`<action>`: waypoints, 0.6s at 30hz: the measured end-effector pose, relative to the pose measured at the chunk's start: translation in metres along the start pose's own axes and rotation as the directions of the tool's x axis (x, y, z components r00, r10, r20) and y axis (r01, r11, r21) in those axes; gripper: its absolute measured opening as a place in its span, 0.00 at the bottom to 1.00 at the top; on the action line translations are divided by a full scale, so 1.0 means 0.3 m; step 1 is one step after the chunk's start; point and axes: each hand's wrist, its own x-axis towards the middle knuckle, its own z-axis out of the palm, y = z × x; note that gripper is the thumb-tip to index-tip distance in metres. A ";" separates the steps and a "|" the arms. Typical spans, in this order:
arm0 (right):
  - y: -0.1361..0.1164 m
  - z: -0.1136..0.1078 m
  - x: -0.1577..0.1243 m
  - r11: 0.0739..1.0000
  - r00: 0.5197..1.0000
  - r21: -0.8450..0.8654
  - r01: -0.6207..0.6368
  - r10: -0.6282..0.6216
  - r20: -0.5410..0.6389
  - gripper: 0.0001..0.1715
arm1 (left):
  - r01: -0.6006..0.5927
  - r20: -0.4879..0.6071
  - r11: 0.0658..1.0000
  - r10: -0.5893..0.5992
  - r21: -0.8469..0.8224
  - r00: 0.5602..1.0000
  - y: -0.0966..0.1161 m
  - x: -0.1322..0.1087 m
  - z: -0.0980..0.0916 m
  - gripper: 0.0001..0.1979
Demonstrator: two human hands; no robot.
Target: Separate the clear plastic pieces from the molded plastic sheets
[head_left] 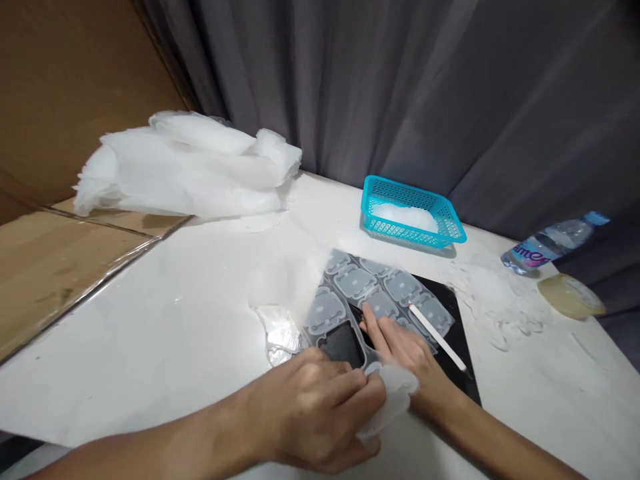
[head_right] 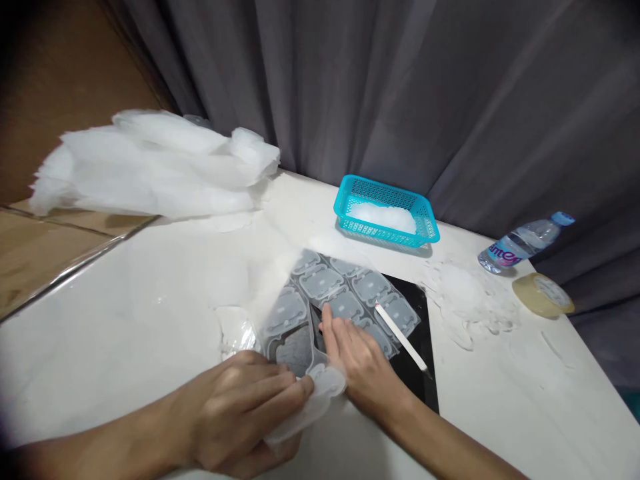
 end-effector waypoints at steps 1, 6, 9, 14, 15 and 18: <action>-0.001 -0.008 -0.001 1.000 1.000 0.001 -0.001 0.001 -0.006 0.27 | 0.000 0.000 1.000 0.000 0.009 1.000 0.002 -0.002 0.002 0.03; -0.019 -0.051 -0.017 0.999 0.998 0.023 -0.047 0.048 -0.043 0.27 | -0.001 -0.015 1.000 0.002 0.026 1.000 0.010 -0.013 0.009 0.04; -0.023 -0.067 -0.014 0.997 0.995 0.014 -0.073 0.074 -0.066 0.28 | -0.011 -0.007 0.999 0.011 0.049 1.000 0.013 -0.009 0.006 0.05; -0.024 -0.051 0.023 0.999 0.999 0.018 -0.041 0.042 -0.031 0.26 | -0.030 -0.043 0.998 0.032 0.048 0.999 0.011 -0.002 -0.002 0.06; -0.027 -0.041 0.029 0.999 0.999 0.017 -0.041 0.041 -0.024 0.26 | -0.027 -0.048 0.998 0.029 0.049 0.998 0.011 -0.003 -0.003 0.06; -0.036 -0.005 0.042 0.998 0.998 0.013 -0.067 0.066 0.012 0.29 | -0.021 -0.032 0.998 0.023 0.055 0.999 0.014 -0.007 -0.003 0.06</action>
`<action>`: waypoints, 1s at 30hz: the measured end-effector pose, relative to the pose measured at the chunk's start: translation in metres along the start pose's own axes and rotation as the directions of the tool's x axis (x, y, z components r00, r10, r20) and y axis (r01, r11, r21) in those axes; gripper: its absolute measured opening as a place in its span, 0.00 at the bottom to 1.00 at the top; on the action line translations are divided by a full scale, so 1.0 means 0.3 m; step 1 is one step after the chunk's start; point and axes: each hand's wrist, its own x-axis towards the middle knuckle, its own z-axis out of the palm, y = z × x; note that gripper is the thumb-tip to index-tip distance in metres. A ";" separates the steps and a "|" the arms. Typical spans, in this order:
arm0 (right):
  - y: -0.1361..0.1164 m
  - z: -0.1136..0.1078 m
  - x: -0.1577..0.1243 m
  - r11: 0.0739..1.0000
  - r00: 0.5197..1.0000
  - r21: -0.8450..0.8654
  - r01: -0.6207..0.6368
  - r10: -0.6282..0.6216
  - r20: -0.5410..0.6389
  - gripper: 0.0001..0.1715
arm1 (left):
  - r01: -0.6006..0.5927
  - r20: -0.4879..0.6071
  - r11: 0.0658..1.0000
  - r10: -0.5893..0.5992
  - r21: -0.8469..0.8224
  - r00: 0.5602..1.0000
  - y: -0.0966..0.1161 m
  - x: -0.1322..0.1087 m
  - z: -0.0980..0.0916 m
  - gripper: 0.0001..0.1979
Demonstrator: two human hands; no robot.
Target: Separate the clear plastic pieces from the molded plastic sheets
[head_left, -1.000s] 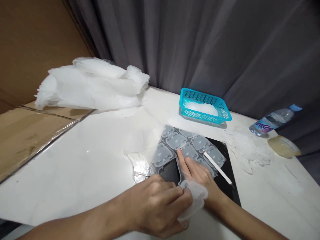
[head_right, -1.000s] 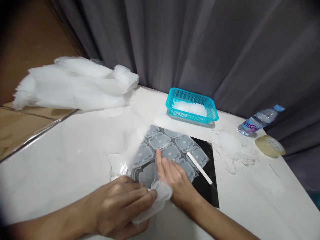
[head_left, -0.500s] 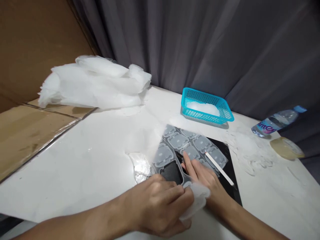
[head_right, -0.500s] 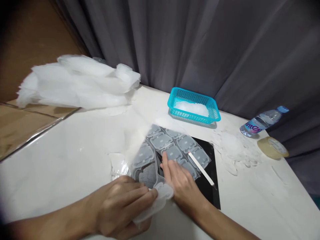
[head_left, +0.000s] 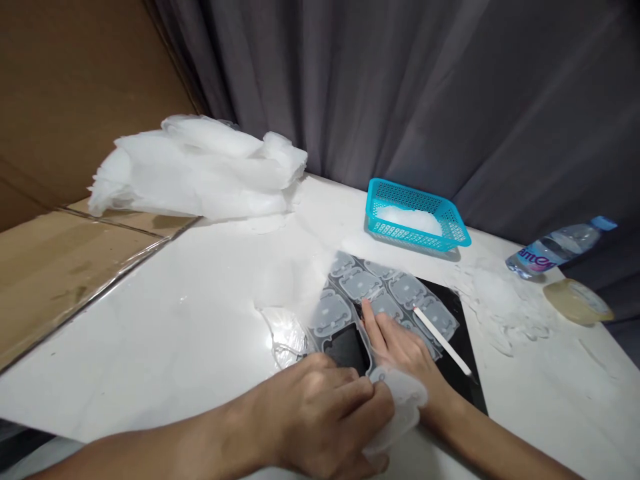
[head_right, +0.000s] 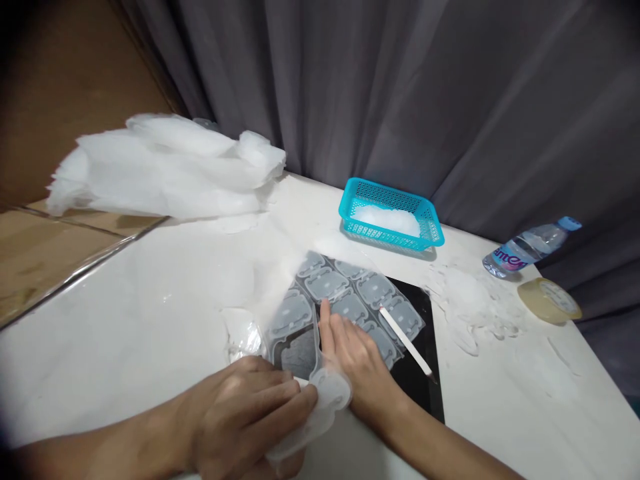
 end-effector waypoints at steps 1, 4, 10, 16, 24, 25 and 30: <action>-0.002 0.011 0.004 1.000 1.000 -0.001 -0.007 0.007 0.011 0.30 | -0.001 0.002 1.000 0.001 0.000 1.000 0.001 -0.001 0.000 0.06; -0.004 0.035 0.019 1.000 1.000 -0.019 0.008 -0.008 0.013 0.32 | -0.009 -0.020 1.000 0.009 -0.017 1.000 0.004 -0.004 0.002 0.08; 0.013 0.035 0.050 0.992 0.996 -0.084 0.093 -0.093 0.007 0.30 | 0.000 -0.032 0.999 -0.001 -0.037 0.999 0.008 -0.004 0.004 0.10; 0.036 0.044 0.042 0.984 0.986 -0.077 0.163 -0.159 0.053 0.30 | -0.002 -0.025 1.000 0.001 -0.027 1.000 0.005 -0.006 0.007 0.08; 0.052 0.043 0.019 0.983 0.988 -0.100 0.155 -0.156 -0.003 0.31 | 0.003 -0.020 0.998 -0.004 -0.067 1.000 0.016 0.001 0.003 0.11; 0.055 0.042 0.018 0.983 0.988 -0.104 0.151 -0.153 -0.012 0.32 | 0.002 -0.011 0.998 -0.002 -0.068 1.000 0.018 0.002 0.001 0.11; 0.058 0.049 0.028 0.977 0.983 -0.109 0.181 -0.179 0.028 0.32 | -0.015 -0.028 0.998 0.013 -0.068 1.000 0.021 0.006 0.006 0.11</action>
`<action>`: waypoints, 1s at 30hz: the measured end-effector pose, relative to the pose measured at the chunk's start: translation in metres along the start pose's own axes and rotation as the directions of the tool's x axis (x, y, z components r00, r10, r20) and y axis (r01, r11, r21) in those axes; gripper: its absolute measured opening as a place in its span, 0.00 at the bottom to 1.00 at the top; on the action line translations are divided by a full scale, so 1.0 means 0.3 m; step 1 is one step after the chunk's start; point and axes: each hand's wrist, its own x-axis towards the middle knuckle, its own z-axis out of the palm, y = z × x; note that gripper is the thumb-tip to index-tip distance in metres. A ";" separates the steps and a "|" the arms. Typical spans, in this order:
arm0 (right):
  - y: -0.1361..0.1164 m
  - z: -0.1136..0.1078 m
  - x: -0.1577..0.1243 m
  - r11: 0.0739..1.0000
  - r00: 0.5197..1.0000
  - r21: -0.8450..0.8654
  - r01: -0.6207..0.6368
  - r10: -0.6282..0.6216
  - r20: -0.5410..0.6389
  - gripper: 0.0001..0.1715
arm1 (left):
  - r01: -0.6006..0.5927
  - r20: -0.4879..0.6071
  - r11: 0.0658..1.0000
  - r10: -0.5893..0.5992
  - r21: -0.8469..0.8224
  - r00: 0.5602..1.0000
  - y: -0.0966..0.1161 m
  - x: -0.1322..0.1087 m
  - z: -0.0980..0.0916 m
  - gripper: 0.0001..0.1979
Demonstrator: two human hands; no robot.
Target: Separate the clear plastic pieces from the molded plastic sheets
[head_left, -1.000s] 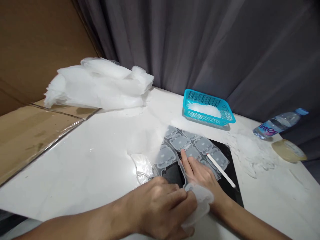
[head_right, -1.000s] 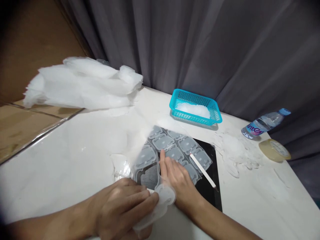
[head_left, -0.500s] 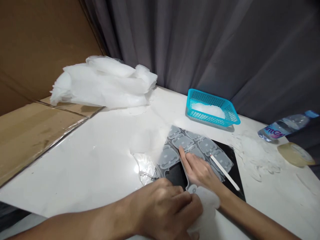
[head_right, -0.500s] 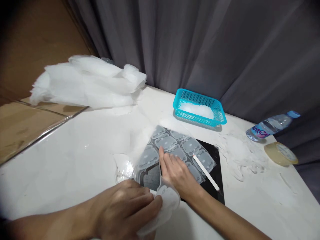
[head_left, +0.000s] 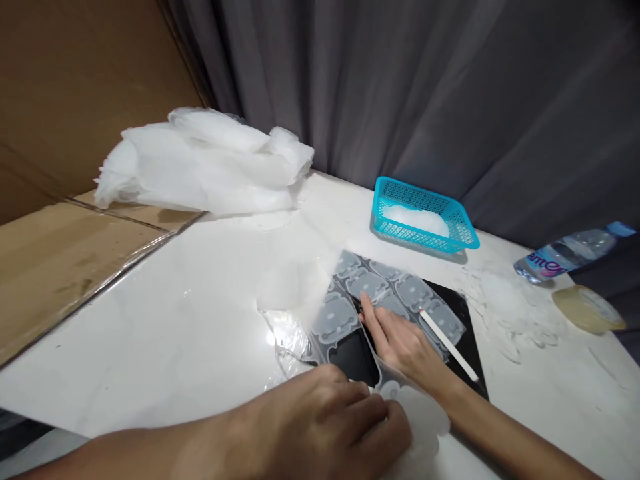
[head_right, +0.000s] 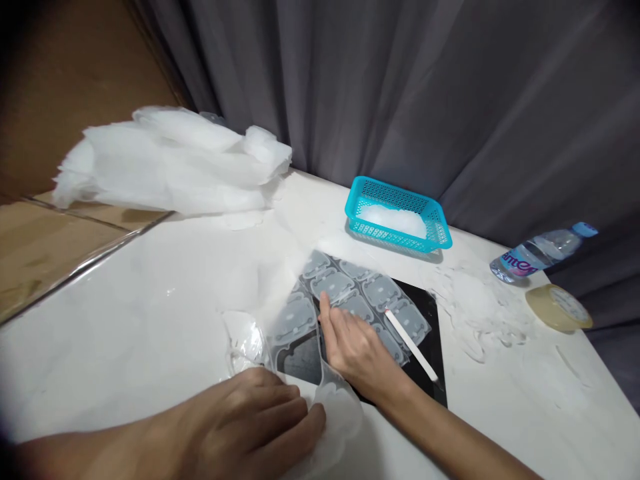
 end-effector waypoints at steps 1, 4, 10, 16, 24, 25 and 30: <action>-0.001 0.002 0.007 1.000 1.000 -0.012 0.009 -0.009 0.007 0.32 | 0.001 -0.009 1.000 -0.001 -0.008 1.000 -0.001 0.000 0.002 0.11; -0.007 0.010 0.034 0.998 1.000 -0.053 0.013 -0.013 0.004 0.30 | 0.002 -0.038 1.000 -0.003 -0.029 0.999 -0.002 0.000 0.004 0.13; -0.011 0.019 0.069 0.994 0.999 -0.104 0.041 -0.042 -0.008 0.28 | -0.006 -0.031 1.000 0.006 -0.023 1.000 0.001 -0.004 0.006 0.10; -0.006 0.019 0.081 0.989 0.997 -0.144 0.042 -0.050 -0.053 0.26 | 0.023 -0.016 0.999 -0.024 -0.037 1.000 0.004 -0.011 0.008 0.09; -0.011 0.028 0.077 0.991 0.999 -0.128 0.037 -0.038 -0.004 0.26 | 0.044 0.000 0.993 -0.044 -0.112 0.999 0.003 -0.007 0.001 0.08; -0.013 0.025 0.079 0.990 1.000 -0.140 0.026 -0.026 -0.003 0.27 | 0.037 0.007 0.993 -0.036 -0.114 0.999 0.002 -0.008 0.001 0.08; -0.025 -0.011 0.081 0.990 0.996 -0.139 -0.006 -0.007 -0.092 0.21 | 0.048 -0.004 0.993 -0.048 -0.108 0.999 0.000 -0.015 0.007 0.10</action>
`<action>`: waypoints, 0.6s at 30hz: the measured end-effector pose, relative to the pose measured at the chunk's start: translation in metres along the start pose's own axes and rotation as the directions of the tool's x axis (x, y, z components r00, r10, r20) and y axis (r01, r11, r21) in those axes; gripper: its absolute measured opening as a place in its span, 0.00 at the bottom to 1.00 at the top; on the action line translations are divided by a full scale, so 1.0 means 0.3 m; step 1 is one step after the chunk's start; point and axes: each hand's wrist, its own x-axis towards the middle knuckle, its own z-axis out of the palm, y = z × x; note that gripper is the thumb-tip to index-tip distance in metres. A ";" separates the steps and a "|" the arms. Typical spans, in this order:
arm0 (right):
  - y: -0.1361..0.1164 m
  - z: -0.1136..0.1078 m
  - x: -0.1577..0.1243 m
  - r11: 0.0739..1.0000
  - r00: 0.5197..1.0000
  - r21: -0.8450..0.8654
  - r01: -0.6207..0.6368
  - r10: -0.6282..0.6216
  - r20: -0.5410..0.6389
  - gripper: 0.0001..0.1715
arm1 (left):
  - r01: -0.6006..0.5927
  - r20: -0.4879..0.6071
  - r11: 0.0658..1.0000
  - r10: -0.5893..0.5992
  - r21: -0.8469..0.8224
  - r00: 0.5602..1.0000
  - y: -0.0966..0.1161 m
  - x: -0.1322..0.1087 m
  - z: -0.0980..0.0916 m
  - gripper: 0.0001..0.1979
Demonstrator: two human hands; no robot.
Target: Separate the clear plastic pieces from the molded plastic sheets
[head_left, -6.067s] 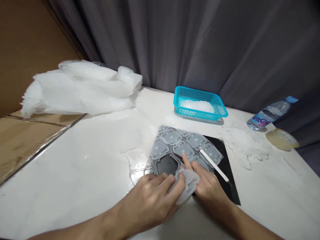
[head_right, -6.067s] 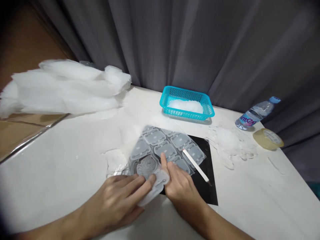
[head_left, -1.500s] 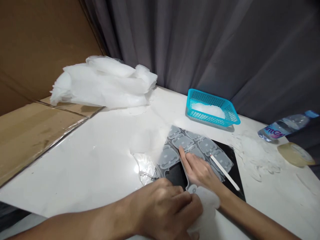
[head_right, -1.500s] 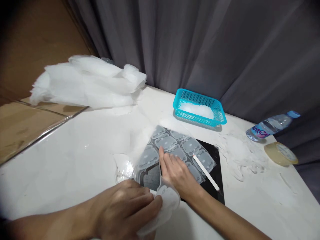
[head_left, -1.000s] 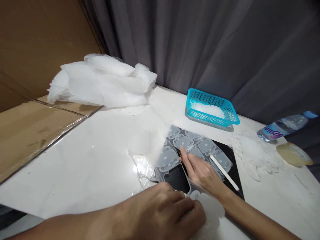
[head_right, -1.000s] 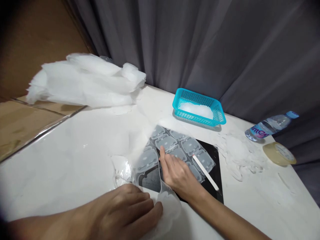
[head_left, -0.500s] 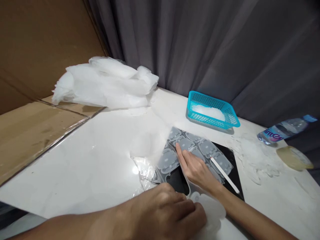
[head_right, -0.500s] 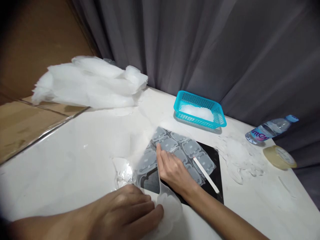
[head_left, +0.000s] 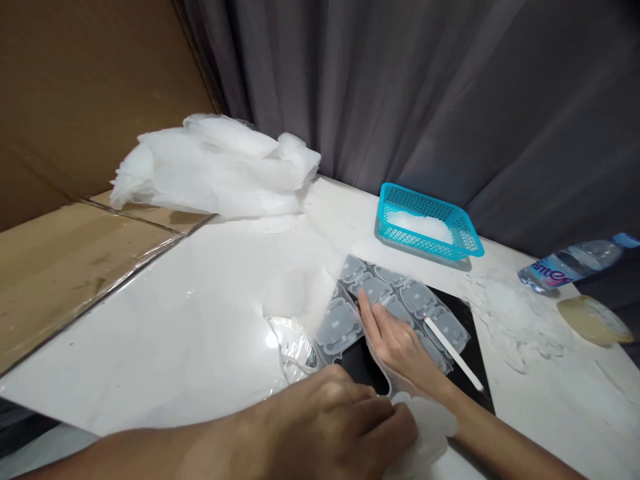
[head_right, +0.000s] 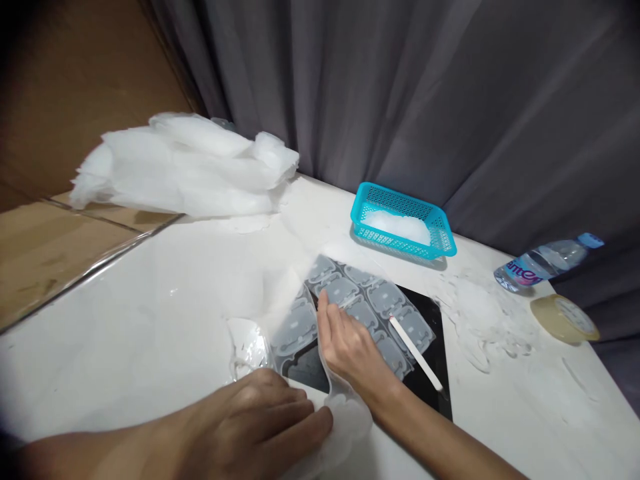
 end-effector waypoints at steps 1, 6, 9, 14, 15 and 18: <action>-0.002 -0.008 -0.004 1.000 1.000 0.006 -0.018 0.018 -0.009 0.20 | 0.006 0.009 1.000 -0.006 0.013 1.000 0.000 -0.001 0.001 0.08; -0.013 -0.013 -0.022 0.996 0.996 -0.007 -0.091 0.091 -0.010 0.22 | 0.015 0.053 0.998 -0.017 0.053 0.998 0.004 -0.003 0.000 0.03; -0.016 0.014 -0.012 0.998 0.998 -0.012 -0.054 0.053 -0.014 0.22 | 0.017 0.030 0.999 -0.019 0.045 0.999 0.005 -0.005 0.005 0.05; -0.006 0.042 0.028 1.000 1.000 -0.005 0.000 0.000 0.020 0.25 | -0.008 0.026 0.999 0.007 0.042 1.000 -0.001 -0.007 0.012 0.06; -0.002 0.042 0.033 1.000 0.999 -0.002 0.008 -0.008 0.032 0.25 | -0.015 0.025 0.999 0.014 0.048 1.000 -0.002 -0.006 0.011 0.06; 0.008 0.034 0.032 1.000 0.997 0.017 0.022 -0.023 0.067 0.26 | -0.024 0.006 0.998 0.024 0.058 1.000 -0.003 -0.002 0.008 0.07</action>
